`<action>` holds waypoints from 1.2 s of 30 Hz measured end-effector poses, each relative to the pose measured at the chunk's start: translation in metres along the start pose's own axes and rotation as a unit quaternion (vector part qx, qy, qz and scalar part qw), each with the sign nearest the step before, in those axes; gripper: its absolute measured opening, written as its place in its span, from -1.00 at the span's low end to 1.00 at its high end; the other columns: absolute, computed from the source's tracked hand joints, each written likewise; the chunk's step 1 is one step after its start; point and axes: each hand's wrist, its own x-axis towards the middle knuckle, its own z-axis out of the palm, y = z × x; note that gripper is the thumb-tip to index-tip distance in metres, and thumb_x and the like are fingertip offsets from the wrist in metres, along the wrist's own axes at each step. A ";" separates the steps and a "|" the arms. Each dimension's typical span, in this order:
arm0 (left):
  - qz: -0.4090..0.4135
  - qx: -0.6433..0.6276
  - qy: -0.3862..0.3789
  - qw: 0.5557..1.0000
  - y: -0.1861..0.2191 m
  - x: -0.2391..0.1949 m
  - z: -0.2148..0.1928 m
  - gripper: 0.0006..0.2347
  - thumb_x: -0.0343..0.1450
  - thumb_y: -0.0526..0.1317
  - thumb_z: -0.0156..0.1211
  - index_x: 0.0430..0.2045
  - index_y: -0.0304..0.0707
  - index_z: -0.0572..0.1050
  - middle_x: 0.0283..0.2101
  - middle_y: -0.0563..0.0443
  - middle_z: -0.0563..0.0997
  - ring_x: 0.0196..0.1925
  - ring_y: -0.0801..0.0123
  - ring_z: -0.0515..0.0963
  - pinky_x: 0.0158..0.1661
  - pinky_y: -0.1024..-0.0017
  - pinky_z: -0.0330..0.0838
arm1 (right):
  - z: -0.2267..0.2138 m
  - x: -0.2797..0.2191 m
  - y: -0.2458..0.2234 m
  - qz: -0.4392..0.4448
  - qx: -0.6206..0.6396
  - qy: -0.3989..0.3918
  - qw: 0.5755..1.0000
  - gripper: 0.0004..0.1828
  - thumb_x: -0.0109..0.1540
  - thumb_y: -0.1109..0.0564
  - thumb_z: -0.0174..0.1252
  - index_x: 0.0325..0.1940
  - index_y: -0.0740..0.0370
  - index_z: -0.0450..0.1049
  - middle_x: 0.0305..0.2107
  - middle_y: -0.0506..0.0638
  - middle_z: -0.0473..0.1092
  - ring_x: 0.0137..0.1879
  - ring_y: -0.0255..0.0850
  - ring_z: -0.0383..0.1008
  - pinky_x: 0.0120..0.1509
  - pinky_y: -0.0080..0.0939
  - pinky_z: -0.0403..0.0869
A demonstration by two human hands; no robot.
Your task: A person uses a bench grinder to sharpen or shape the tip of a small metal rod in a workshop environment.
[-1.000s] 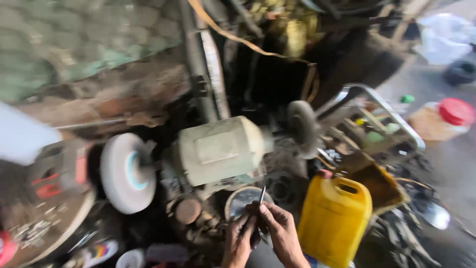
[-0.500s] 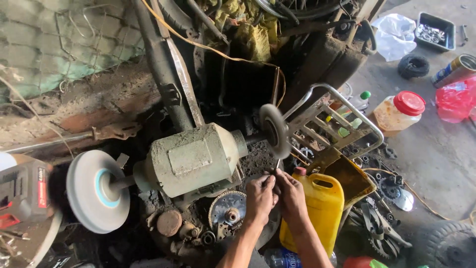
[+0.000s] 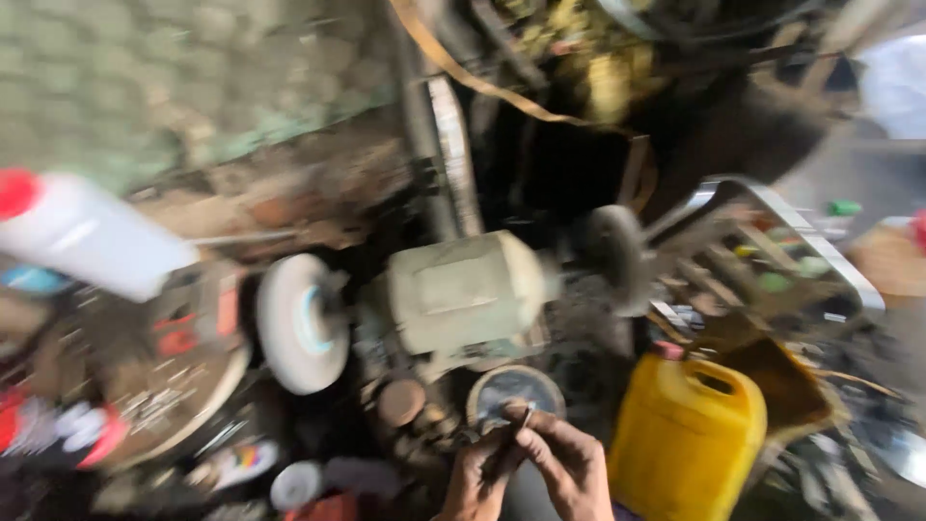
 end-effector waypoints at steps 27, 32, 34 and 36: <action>0.241 0.225 0.237 0.914 -0.030 -0.079 -0.141 -0.89 0.47 -0.38 0.18 -0.25 -0.44 0.63 -0.06 -0.22 0.67 0.04 0.08 0.70 0.10 0.27 0.58 | 0.146 -0.025 0.052 -0.168 -0.003 -0.203 0.965 -0.78 0.27 0.23 0.18 -0.06 0.36 0.63 0.01 0.21 0.57 0.26 0.05 0.57 0.40 -0.03 0.52; 0.239 0.214 0.241 0.916 -0.048 -0.081 -0.145 -0.90 0.45 -0.40 0.21 -0.23 -0.45 0.62 -0.03 -0.22 0.65 0.05 0.07 0.70 0.12 0.27 0.59 | 0.148 -0.022 0.056 -0.178 0.012 -0.210 0.961 -0.80 0.27 0.22 0.21 -0.08 0.35 0.63 -0.01 0.18 0.59 0.21 0.04 0.60 0.36 -0.04 0.57; 0.234 0.212 0.242 0.917 -0.047 -0.081 -0.145 -0.90 0.45 -0.39 0.22 -0.24 -0.47 0.62 -0.01 -0.23 0.64 0.05 0.06 0.69 0.11 0.27 0.60 | 0.148 -0.023 0.057 -0.175 0.017 -0.215 0.961 -0.80 0.27 0.21 0.20 -0.07 0.35 0.63 -0.01 0.18 0.59 0.20 0.04 0.61 0.37 -0.03 0.57; 0.239 0.236 0.240 0.911 -0.037 -0.079 -0.145 -0.92 0.44 -0.41 0.22 -0.28 -0.44 0.62 -0.08 -0.20 0.65 0.00 0.10 0.69 0.07 0.27 0.60 | 0.147 -0.023 0.060 -0.176 0.020 -0.213 0.961 -0.79 0.30 0.20 0.18 -0.04 0.33 0.62 -0.02 0.17 0.59 0.19 0.03 0.62 0.37 -0.02 0.58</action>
